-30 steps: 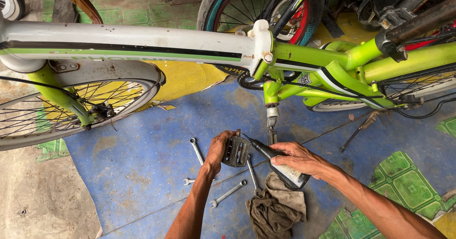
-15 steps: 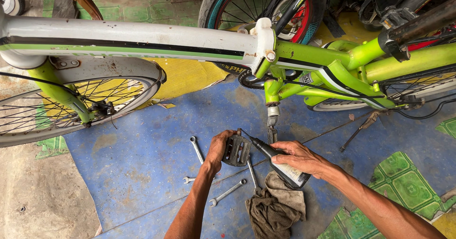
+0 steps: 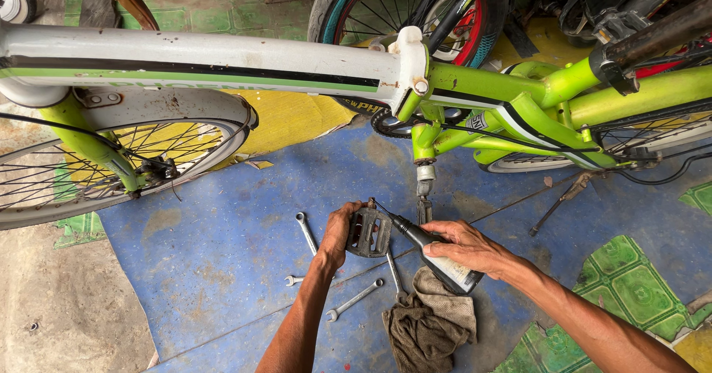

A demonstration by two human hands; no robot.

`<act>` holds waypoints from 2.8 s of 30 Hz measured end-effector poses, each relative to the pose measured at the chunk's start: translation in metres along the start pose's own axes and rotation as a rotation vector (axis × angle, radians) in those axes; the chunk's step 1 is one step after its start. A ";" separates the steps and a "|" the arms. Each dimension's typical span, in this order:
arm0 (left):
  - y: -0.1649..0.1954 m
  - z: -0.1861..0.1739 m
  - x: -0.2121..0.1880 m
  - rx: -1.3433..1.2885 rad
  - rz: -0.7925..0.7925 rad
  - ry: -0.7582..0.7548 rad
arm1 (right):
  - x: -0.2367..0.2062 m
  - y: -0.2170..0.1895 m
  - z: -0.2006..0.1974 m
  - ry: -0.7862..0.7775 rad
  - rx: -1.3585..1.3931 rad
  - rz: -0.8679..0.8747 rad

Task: The person lubricates and installs a bicycle pedal onto the crank arm of a green bicycle. They apply lubricant to the pedal spindle, thread it into the crank, and tighten it with a wrench.

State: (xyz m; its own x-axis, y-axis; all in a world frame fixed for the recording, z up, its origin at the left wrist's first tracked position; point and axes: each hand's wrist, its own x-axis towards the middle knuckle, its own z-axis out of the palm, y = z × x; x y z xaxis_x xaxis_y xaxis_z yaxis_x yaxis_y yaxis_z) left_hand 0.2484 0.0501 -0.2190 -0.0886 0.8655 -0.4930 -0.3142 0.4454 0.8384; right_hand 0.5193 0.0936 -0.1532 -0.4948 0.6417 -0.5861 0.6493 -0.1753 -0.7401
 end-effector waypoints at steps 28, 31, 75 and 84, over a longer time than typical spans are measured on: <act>0.010 0.019 -0.002 -0.122 -0.011 -0.037 | -0.055 0.094 -0.078 0.737 -0.209 -0.254; 0.008 0.024 -0.001 -0.128 0.030 -0.040 | -0.078 0.109 -0.103 0.956 -0.179 -0.191; 0.003 0.028 0.012 -0.249 0.050 -0.015 | -0.160 0.200 -0.163 1.003 -0.447 0.113; 0.015 0.038 0.005 -0.316 0.093 0.017 | -0.096 0.101 -0.119 0.826 -0.632 -0.236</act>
State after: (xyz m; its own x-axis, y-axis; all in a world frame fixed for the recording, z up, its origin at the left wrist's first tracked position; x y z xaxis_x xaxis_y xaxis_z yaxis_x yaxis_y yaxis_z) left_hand 0.2792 0.0698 -0.1998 -0.1460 0.8938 -0.4240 -0.5814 0.2693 0.7678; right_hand 0.7014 0.1034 -0.1326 -0.2561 0.9577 0.1310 0.8873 0.2867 -0.3612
